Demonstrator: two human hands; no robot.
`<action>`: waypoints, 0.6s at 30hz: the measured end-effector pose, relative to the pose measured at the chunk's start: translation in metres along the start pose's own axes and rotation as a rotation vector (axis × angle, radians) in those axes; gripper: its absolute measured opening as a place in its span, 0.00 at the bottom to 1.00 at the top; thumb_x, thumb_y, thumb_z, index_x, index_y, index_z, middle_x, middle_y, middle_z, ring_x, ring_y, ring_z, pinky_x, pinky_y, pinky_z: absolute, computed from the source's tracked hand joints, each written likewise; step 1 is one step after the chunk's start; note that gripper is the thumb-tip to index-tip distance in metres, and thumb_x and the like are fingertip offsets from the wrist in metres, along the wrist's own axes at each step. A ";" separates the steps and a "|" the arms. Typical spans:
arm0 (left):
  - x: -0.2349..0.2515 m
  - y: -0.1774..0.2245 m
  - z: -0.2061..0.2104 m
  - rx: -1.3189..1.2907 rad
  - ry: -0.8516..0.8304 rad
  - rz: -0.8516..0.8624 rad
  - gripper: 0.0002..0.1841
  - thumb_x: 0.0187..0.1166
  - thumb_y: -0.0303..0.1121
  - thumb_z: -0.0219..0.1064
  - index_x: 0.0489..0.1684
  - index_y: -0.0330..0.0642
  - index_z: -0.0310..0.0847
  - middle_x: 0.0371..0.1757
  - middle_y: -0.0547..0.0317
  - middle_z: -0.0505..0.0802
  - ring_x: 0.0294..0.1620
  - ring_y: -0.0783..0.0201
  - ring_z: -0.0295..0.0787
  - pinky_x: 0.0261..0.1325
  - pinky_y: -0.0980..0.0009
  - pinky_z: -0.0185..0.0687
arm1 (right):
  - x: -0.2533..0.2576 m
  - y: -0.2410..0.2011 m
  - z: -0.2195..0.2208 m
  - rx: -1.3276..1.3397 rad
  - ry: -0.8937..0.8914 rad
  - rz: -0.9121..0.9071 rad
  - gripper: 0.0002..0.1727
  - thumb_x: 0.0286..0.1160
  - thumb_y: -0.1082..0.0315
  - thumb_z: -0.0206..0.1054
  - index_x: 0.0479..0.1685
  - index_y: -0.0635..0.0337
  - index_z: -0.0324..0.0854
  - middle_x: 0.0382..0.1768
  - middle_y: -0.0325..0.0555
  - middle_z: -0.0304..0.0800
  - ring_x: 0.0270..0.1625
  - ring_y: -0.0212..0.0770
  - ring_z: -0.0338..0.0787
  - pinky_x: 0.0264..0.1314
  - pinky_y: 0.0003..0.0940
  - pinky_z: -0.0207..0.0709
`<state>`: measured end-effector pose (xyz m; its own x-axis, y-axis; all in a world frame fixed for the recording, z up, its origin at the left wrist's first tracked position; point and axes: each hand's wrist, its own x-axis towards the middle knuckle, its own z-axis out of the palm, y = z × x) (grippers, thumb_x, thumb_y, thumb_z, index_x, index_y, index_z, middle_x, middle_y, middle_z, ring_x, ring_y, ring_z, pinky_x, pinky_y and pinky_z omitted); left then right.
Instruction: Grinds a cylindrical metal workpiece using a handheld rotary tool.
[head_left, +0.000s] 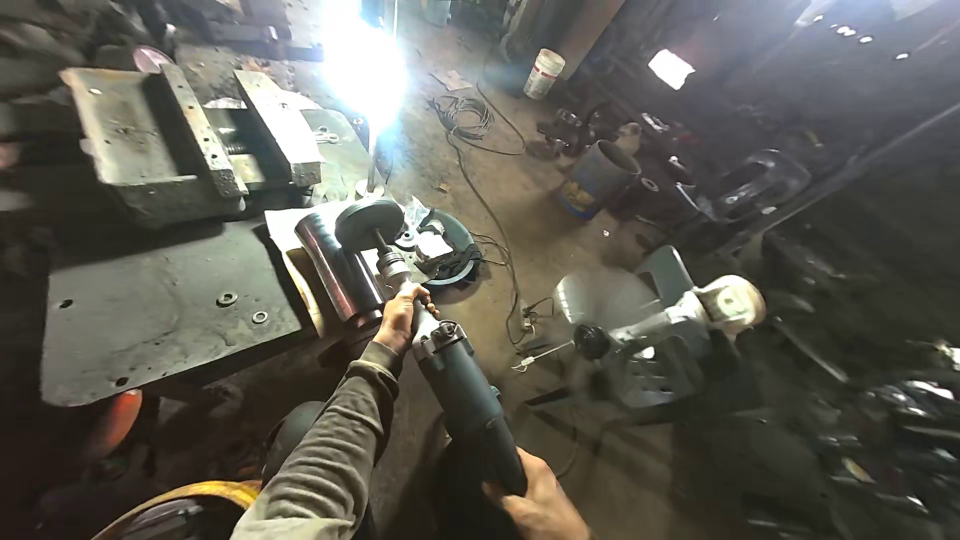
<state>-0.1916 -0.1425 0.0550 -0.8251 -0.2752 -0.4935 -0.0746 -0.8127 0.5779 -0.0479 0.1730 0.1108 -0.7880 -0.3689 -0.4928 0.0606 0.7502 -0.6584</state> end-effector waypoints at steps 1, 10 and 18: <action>0.006 -0.004 0.000 0.012 0.014 -0.007 0.05 0.80 0.31 0.61 0.36 0.40 0.75 0.22 0.55 0.83 0.19 0.59 0.83 0.28 0.61 0.87 | 0.002 0.001 0.000 0.017 -0.001 0.005 0.30 0.60 0.52 0.84 0.62 0.57 0.87 0.48 0.44 0.97 0.53 0.37 0.95 0.65 0.46 0.88; -0.001 -0.004 -0.005 0.029 -0.033 0.030 0.06 0.80 0.32 0.60 0.32 0.44 0.76 0.22 0.58 0.82 0.20 0.61 0.82 0.29 0.62 0.85 | -0.001 0.003 -0.003 0.006 -0.014 0.009 0.31 0.60 0.53 0.84 0.64 0.57 0.86 0.49 0.43 0.97 0.54 0.36 0.95 0.66 0.44 0.88; -0.043 0.019 -0.041 0.022 -0.084 0.163 0.14 0.86 0.34 0.51 0.26 0.48 0.74 0.20 0.63 0.81 0.21 0.64 0.81 0.33 0.64 0.86 | -0.011 -0.010 0.005 -0.161 -0.088 -0.035 0.33 0.64 0.49 0.80 0.70 0.52 0.83 0.49 0.44 0.96 0.54 0.41 0.95 0.64 0.52 0.87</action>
<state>-0.1348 -0.1673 0.0601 -0.8708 -0.3581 -0.3369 0.0527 -0.7493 0.6601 -0.0372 0.1669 0.1200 -0.7310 -0.4377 -0.5235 -0.0702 0.8114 -0.5803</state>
